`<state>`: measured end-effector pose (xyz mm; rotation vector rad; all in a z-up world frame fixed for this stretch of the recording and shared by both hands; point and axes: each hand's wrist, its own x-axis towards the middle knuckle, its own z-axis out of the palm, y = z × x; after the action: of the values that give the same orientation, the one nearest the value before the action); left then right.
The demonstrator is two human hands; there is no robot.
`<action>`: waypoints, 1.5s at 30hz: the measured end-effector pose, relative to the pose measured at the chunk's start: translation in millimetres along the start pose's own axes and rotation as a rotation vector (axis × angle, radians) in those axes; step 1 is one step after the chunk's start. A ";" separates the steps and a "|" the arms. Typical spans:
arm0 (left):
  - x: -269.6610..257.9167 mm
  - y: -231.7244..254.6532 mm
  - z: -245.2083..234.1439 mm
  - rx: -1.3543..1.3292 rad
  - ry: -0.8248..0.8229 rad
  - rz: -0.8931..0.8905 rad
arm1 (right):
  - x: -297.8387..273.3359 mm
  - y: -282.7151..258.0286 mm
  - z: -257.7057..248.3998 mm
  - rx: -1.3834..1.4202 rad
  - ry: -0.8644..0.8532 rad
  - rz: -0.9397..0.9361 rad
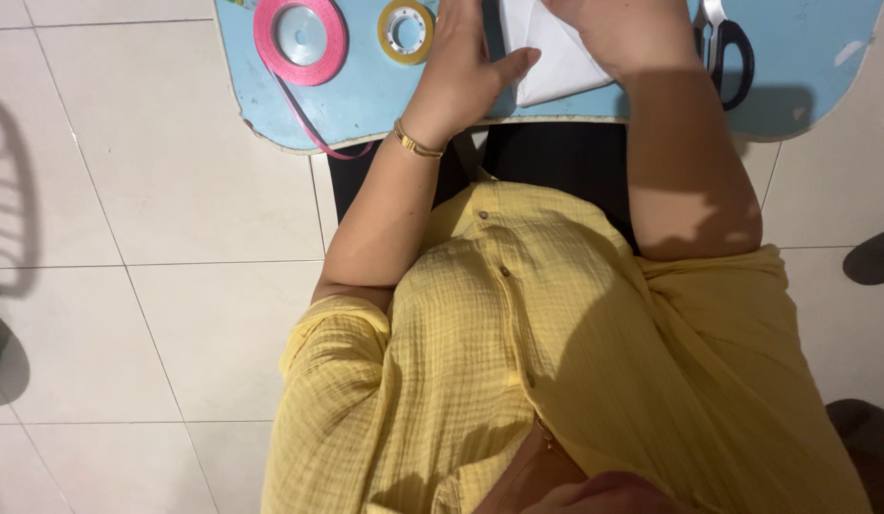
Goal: The person folds a white paper sheet into an envelope shape, then uses scissors to cut pieces of yellow tape and applies them to seal the folds. Finally, a pink ribbon is placed on top of the sealed envelope.
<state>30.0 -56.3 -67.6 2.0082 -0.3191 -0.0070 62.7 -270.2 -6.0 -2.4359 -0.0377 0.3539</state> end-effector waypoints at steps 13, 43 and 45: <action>-0.8 2.9 -2.7 0.007 0.024 0.065 | 11.2 23.4 19.7 -0.148 0.105 -0.181; 0.9 12.1 -9.1 0.051 0.156 0.369 | 6.1 3.2 20.5 -0.001 0.113 0.039; -0.1 11.0 -8.1 0.000 0.011 0.048 | 5.8 0.6 17.1 -0.096 0.060 0.064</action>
<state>28.7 -53.7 -54.3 1.9996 -0.3602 0.0342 63.7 -259.5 -20.4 -2.5462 0.0511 0.3133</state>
